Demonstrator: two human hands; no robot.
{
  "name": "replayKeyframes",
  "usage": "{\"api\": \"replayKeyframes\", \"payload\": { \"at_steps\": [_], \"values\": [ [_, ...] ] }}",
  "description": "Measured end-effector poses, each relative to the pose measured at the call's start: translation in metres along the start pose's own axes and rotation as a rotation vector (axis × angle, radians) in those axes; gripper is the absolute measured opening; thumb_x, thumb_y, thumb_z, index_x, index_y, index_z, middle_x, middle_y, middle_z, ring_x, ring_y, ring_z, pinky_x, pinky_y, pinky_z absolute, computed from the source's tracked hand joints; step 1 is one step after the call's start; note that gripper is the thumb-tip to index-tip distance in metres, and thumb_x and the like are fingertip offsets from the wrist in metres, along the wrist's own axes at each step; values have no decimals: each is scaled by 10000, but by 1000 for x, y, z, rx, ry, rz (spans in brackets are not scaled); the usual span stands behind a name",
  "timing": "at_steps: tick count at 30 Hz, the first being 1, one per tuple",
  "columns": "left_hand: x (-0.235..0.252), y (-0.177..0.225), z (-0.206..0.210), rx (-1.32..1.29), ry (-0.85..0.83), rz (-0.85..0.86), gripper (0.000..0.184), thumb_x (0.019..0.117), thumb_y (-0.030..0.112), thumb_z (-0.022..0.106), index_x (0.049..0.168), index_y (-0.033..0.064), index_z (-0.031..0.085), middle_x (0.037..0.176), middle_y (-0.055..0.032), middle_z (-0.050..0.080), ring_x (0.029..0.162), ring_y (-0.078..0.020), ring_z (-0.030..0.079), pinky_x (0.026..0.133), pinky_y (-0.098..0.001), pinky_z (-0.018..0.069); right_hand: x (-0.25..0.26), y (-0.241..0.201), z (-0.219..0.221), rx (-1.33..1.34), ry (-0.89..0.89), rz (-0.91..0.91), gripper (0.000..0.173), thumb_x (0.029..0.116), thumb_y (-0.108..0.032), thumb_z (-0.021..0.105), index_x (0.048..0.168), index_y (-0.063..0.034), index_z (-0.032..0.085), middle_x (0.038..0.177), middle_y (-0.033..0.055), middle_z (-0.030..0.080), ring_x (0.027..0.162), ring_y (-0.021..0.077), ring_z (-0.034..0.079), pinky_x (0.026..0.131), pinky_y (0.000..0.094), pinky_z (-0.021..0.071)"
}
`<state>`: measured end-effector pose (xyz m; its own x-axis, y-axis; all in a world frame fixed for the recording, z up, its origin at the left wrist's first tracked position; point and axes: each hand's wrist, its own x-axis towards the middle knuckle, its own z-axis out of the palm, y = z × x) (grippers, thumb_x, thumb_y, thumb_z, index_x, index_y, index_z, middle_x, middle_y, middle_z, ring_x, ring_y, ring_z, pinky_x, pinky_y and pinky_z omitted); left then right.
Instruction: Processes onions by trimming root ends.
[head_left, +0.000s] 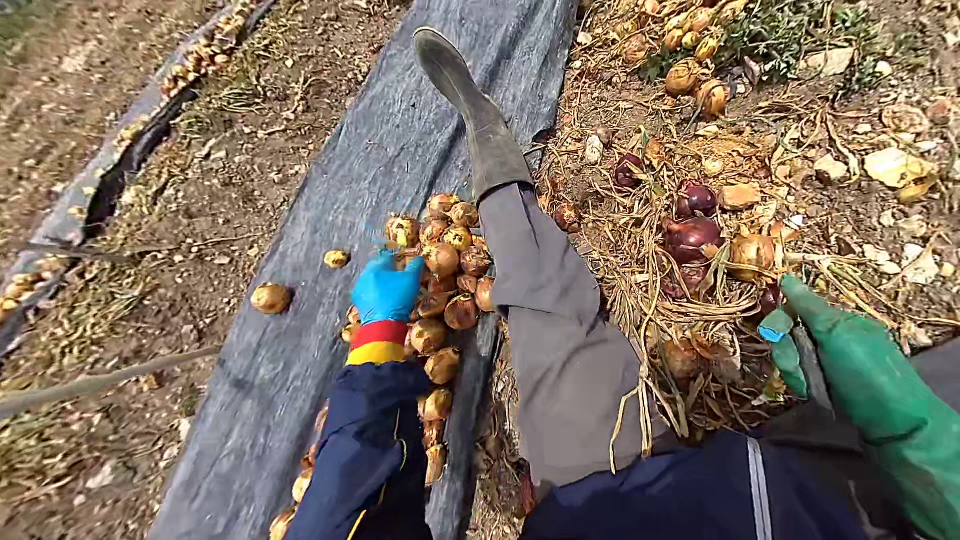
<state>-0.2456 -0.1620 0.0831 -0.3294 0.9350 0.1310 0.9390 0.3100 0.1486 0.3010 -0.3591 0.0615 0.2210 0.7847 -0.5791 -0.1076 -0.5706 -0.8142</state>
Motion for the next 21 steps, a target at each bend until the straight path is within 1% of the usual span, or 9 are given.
{"api": "replayKeyframes", "payload": {
  "at_steps": [3,7,9,11,13,15,18,19,21],
  "values": [
    [-1,51,-16,-91,48,87,579,1019,479,542,1412,59,598,1312,-234,651,1228,-454,607,1012,-727,432,7,17,-2,-24,1,18,705,998,-740,361,863,-115,659,572,52,537,432,183,511,414,383,491],
    [10,157,16,-211,-108,482,485,963,281,636,1427,141,620,1371,-80,666,1279,-257,623,1091,-561,470,14,16,7,-70,-8,-8,597,988,-665,511,946,-102,705,644,78,598,504,201,569,477,395,535],
    [20,202,52,-64,-314,660,719,871,328,728,1534,166,504,1441,-88,615,1330,-286,581,1105,-597,449,15,13,9,-70,-7,-10,529,982,-595,588,974,-82,719,671,102,630,534,221,598,504,411,549],
    [27,238,86,138,-491,699,969,791,496,795,1599,149,390,1396,-146,627,1261,-364,610,1022,-667,478,11,7,8,-60,23,6,500,985,-553,614,994,-65,721,711,114,670,563,232,637,524,407,574],
    [27,259,110,303,-566,676,974,748,535,806,1548,107,452,1275,-203,674,1164,-433,645,929,-708,504,1,-1,8,-34,66,10,458,1016,-490,594,984,-50,720,721,102,688,565,211,649,522,373,578],
    [30,265,120,307,-562,644,775,756,490,794,1399,104,596,1148,-210,707,1089,-447,669,876,-715,515,-2,5,3,10,65,-8,479,1033,-490,561,944,-46,718,705,92,672,549,198,632,507,346,566],
    [29,260,104,-203,-646,478,664,867,416,771,1416,75,617,1241,-168,707,1150,-315,680,988,-566,542,2,28,-5,60,23,5,519,1026,-540,551,1014,-52,727,764,126,712,591,244,679,546,374,600],
    [18,260,92,-557,-736,379,606,944,313,721,1463,48,557,1317,-148,674,1149,-255,690,995,-466,576,3,32,-4,88,6,13,487,1034,-511,555,1066,-51,715,787,131,715,604,247,684,555,375,603],
    [-21,266,65,-1248,-944,182,451,1041,211,511,1458,42,506,1337,-160,640,1151,-278,672,1000,-453,565,4,33,7,132,-16,65,443,1042,-466,569,1115,-49,697,797,124,716,595,231,672,542,363,591]
  ]
}}
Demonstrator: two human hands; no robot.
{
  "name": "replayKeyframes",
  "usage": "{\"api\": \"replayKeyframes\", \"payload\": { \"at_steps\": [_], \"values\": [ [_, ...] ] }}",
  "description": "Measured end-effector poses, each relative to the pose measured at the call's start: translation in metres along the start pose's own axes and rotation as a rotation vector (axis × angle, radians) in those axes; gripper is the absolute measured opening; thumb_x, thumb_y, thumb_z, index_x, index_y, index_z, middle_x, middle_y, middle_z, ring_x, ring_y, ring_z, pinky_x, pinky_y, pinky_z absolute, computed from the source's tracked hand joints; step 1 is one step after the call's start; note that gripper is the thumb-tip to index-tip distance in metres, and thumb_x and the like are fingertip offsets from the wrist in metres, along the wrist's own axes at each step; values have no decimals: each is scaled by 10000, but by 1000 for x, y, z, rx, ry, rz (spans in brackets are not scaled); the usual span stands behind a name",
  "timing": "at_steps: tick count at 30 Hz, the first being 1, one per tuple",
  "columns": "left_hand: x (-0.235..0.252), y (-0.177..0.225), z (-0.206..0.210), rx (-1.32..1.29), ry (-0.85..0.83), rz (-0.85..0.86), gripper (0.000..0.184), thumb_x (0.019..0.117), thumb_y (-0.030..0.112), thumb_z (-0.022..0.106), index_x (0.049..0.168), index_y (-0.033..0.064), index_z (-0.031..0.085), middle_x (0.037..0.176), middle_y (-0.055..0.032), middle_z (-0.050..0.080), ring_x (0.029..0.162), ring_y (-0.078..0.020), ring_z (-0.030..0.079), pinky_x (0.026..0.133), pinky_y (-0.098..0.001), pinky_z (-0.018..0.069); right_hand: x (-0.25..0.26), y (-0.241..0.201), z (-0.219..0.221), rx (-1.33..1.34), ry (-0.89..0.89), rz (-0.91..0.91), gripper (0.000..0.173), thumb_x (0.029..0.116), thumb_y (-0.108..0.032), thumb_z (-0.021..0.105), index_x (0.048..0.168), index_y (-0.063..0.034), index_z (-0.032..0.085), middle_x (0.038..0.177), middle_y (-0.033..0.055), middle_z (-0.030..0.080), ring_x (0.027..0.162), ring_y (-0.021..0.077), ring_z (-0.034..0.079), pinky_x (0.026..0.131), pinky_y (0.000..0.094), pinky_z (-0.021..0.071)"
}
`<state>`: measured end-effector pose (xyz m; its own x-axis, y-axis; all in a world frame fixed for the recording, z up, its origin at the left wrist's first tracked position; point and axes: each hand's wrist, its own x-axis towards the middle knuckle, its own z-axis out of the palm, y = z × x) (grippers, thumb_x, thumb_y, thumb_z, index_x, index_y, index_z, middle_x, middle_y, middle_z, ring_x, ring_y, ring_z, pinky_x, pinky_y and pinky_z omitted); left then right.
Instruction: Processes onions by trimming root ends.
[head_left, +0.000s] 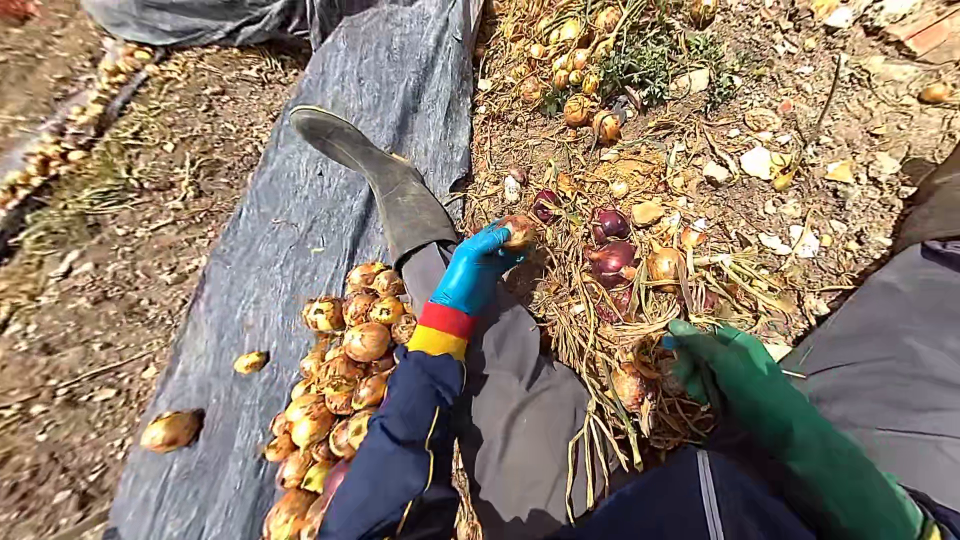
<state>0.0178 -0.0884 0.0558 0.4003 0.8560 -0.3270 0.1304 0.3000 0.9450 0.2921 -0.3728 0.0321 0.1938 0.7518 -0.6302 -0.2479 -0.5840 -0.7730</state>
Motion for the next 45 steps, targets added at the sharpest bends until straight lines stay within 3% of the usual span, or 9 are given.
{"api": "replayKeyframes", "payload": {
  "at_steps": [5,12,19,22,31,35,39,42,45],
  "values": [
    [-62,-15,78,-559,-194,42,449,1086,285,379,1421,16,508,1457,-263,530,1333,-418,545,1113,-588,462,1,-15,35,38,-52,42,590,996,-634,545,1072,-65,679,762,105,707,554,204,648,512,341,561],
    [-92,-39,124,-16,-361,210,530,1013,199,576,1526,85,503,1602,-57,456,1411,-259,506,1106,-489,508,-25,-51,41,70,-34,71,793,932,-835,341,976,-139,718,707,47,670,583,181,624,549,361,538],
    [-119,-49,159,-104,-285,264,832,900,38,691,1630,205,327,1585,-17,475,1354,-267,553,1021,-478,564,14,-20,57,629,-103,262,705,934,-813,392,791,-145,565,552,1,482,410,117,455,395,291,427],
    [-121,-46,158,12,-224,292,769,912,-3,705,1597,182,409,1530,-19,539,1291,-224,609,1022,-431,577,9,-15,44,427,-55,199,720,975,-782,356,1017,-125,648,707,46,623,510,157,563,480,339,509],
    [-90,-46,160,151,-350,224,305,1008,267,613,1238,86,702,1199,-64,721,1090,-191,688,945,-422,586,3,-29,32,-374,133,-19,487,1015,-602,505,1130,-159,672,741,56,708,563,211,665,530,425,574],
    [-83,-37,153,589,91,-43,402,1042,406,551,1348,185,687,1185,-18,750,1015,-193,735,893,-516,608,13,-15,-1,-377,238,113,645,939,-754,499,1113,-170,709,782,46,724,614,217,691,577,457,602],
    [-79,-32,144,747,419,130,463,1026,401,571,1396,134,651,1111,-52,763,1016,-205,727,927,-548,572,-6,-14,-25,-163,284,166,540,1005,-549,597,1233,-64,660,864,115,734,650,241,688,590,429,592],
    [-80,-11,175,873,370,223,488,1033,507,528,1300,143,715,1126,-75,762,996,-234,736,885,-569,586,6,3,-34,-49,268,107,502,991,-528,630,1185,-66,660,833,103,750,612,225,697,547,395,595],
    [-80,-5,215,1097,262,124,619,972,685,498,877,98,674,759,-117,659,742,-340,670,636,-611,527,10,9,-35,-6,221,101,517,993,-552,608,1205,-83,652,857,86,765,632,216,710,564,390,595]
  ]
}}
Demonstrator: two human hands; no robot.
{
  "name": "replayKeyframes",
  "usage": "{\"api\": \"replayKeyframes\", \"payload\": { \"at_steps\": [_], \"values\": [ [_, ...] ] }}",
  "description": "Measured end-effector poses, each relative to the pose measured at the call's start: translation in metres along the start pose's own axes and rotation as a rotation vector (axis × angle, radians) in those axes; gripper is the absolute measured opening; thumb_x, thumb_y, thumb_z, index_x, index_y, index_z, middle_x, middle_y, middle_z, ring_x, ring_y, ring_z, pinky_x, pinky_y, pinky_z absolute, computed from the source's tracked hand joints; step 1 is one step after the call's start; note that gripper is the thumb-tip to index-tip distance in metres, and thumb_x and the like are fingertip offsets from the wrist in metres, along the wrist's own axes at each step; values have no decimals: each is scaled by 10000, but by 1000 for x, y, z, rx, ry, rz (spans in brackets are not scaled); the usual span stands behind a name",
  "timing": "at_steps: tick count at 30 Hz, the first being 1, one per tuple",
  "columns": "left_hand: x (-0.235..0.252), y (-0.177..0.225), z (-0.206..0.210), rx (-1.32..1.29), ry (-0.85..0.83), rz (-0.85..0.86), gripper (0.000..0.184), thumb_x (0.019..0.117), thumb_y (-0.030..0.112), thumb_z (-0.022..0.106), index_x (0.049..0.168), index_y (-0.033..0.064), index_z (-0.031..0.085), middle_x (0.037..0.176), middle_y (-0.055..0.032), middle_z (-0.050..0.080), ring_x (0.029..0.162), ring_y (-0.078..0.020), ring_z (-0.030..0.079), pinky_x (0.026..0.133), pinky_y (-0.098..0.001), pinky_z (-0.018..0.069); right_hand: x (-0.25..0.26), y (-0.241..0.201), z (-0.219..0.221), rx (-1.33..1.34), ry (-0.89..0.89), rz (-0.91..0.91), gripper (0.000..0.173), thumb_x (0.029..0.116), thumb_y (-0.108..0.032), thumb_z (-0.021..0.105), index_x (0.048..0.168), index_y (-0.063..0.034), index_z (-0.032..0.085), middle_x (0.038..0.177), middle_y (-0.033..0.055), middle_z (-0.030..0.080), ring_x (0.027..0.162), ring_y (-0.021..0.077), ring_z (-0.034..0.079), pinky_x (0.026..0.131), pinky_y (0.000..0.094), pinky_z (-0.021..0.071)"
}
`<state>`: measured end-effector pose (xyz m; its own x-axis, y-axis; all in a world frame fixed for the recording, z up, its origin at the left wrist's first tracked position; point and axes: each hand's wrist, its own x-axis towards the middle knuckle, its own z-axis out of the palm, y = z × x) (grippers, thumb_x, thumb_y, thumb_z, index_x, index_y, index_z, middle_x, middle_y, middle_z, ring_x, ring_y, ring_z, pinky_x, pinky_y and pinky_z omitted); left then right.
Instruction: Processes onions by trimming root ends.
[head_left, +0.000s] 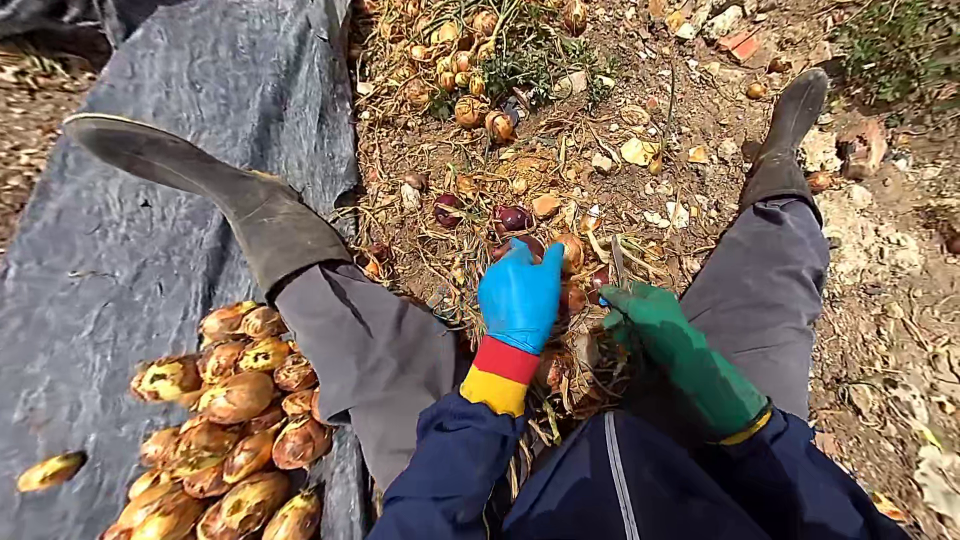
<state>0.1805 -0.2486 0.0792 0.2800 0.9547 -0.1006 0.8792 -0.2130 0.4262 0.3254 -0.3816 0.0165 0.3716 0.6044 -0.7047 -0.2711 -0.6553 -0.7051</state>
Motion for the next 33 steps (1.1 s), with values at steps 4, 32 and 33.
{"api": "replayKeyframes", "payload": {
  "at_steps": [4,32,33],
  "values": [
    [-27,-5,27,9,-14,-38,638,974,649,549,1242,95,715,920,-104,733,844,-322,707,753,-625,561,-4,3,-10,18,7,-57,455,1011,-508,593,1216,-107,657,892,69,763,711,216,736,612,398,620],
    [-29,-35,12,-1844,-349,-634,624,1009,588,503,1502,211,438,1482,-109,543,1309,-328,574,1036,-572,505,-37,-8,42,-254,55,-258,453,901,-626,693,1144,-244,677,826,-3,733,641,176,706,565,424,621],
    [-34,-34,15,-1881,-313,-645,584,1017,566,500,1473,202,469,1446,-99,570,1284,-311,590,1006,-563,520,-43,-6,47,-246,41,-244,499,883,-672,686,1130,-238,683,806,12,723,637,192,698,552,428,605]
  ]
}}
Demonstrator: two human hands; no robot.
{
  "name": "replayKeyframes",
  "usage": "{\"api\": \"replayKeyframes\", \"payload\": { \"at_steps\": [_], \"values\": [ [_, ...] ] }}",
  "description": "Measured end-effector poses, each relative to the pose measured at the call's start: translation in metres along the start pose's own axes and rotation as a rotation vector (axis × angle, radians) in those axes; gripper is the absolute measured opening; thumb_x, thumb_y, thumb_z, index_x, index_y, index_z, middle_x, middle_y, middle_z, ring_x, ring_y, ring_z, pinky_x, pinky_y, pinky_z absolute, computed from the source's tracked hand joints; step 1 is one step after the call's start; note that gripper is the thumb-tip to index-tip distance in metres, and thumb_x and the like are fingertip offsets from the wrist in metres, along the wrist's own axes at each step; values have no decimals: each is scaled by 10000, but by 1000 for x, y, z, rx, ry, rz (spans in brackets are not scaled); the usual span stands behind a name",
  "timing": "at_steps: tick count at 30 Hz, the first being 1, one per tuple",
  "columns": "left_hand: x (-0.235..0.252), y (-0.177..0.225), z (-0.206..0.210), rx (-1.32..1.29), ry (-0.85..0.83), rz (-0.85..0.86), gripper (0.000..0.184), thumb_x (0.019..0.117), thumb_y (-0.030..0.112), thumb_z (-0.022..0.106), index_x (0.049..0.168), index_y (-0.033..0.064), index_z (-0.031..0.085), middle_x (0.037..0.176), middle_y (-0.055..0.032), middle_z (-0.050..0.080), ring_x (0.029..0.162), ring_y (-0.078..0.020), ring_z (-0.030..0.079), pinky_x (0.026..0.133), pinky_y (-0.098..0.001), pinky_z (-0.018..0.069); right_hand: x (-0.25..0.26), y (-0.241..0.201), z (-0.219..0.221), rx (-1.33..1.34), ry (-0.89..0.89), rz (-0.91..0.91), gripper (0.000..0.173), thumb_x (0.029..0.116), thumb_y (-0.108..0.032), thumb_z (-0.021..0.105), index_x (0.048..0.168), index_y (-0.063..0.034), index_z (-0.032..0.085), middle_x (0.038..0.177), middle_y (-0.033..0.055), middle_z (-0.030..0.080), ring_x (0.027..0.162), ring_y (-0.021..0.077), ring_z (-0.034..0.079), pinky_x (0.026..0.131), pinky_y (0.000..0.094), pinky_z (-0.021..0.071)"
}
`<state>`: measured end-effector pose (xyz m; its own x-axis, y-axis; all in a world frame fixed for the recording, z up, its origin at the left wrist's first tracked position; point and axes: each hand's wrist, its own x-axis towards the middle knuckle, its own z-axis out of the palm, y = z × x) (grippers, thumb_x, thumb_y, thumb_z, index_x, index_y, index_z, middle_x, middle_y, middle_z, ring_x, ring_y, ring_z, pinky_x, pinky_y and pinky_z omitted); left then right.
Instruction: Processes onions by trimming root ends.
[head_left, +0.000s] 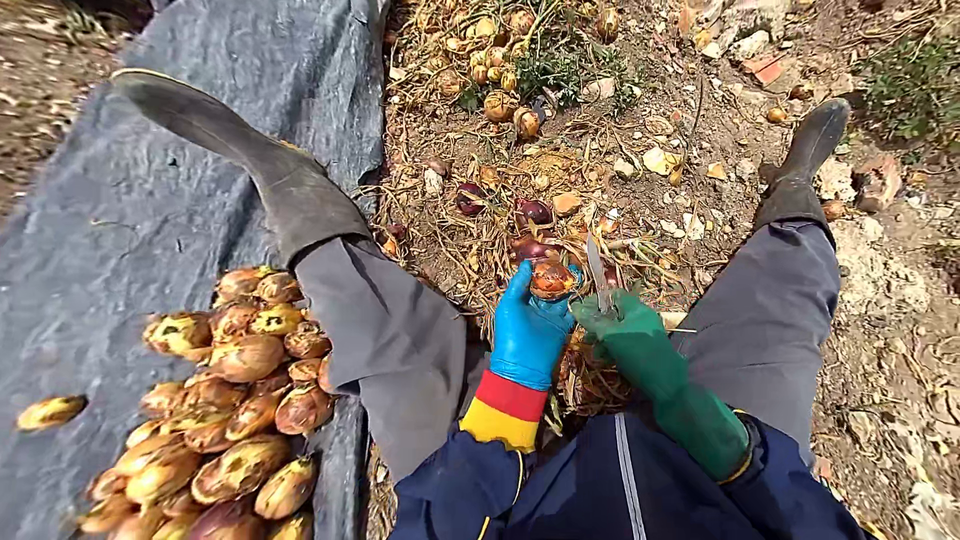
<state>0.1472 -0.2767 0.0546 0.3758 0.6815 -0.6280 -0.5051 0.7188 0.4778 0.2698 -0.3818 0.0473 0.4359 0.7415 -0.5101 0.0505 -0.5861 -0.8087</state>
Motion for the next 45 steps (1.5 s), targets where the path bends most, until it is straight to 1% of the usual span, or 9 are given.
{"api": "replayKeyframes", "payload": {
  "at_steps": [8,12,16,19,26,30,33,38,45],
  "values": [
    [1,-19,-4,-18,-83,11,349,1042,355,493,1280,115,580,1208,-108,654,1042,-229,660,840,-416,566,-12,-22,3,56,-25,153,414,1066,-342,507,853,-49,707,695,62,684,613,188,654,610,390,552],
    [10,-20,-18,90,-103,62,480,1038,441,530,1346,79,595,1267,-127,659,1131,-245,650,925,-456,558,11,-12,19,251,-157,22,698,1000,-746,343,932,-125,654,606,37,541,464,163,511,428,366,493],
    [-11,6,-23,499,44,283,512,977,475,662,1273,57,681,1187,-131,719,1088,-254,696,936,-493,580,11,-23,31,419,-316,110,592,997,-734,372,788,-214,563,509,-57,401,383,76,375,358,270,372],
    [-68,50,-35,849,100,465,600,982,384,669,1504,124,529,1365,-105,658,1174,-267,659,964,-511,554,7,-36,41,380,-441,54,647,1003,-739,330,824,-180,604,504,-39,396,368,91,374,345,283,383],
    [-130,192,-179,1169,1000,985,681,921,520,718,1487,171,566,1382,-32,666,1249,-147,639,1082,-451,509,20,-54,38,214,-283,32,696,1007,-734,318,934,-132,660,591,7,542,447,133,507,419,334,485],
    [-125,225,-266,1536,1253,563,607,906,448,712,1285,-23,657,1244,-282,661,1222,-452,604,1040,-702,414,43,-32,0,249,-220,100,672,998,-714,411,1080,-114,702,657,35,606,493,154,549,469,354,511],
    [-107,209,-239,1650,1226,491,472,980,421,616,1156,-4,722,1172,-274,691,1160,-466,633,984,-714,432,53,-21,-23,239,-148,111,607,1008,-664,463,1149,-130,713,723,54,663,536,174,606,505,369,552],
    [-26,133,-106,1663,600,1116,341,1063,240,524,1304,57,680,1242,-139,717,1134,-251,682,1007,-485,514,53,8,-47,329,10,65,581,1028,-625,467,1202,-119,693,744,77,690,542,193,624,499,373,562],
    [92,27,42,2266,-825,1068,511,919,22,599,1415,146,625,1388,-86,652,1325,-301,578,1042,-571,487,43,16,-55,326,103,50,541,1024,-599,507,1127,-100,687,732,75,706,554,187,648,509,367,567]
  ]
}}
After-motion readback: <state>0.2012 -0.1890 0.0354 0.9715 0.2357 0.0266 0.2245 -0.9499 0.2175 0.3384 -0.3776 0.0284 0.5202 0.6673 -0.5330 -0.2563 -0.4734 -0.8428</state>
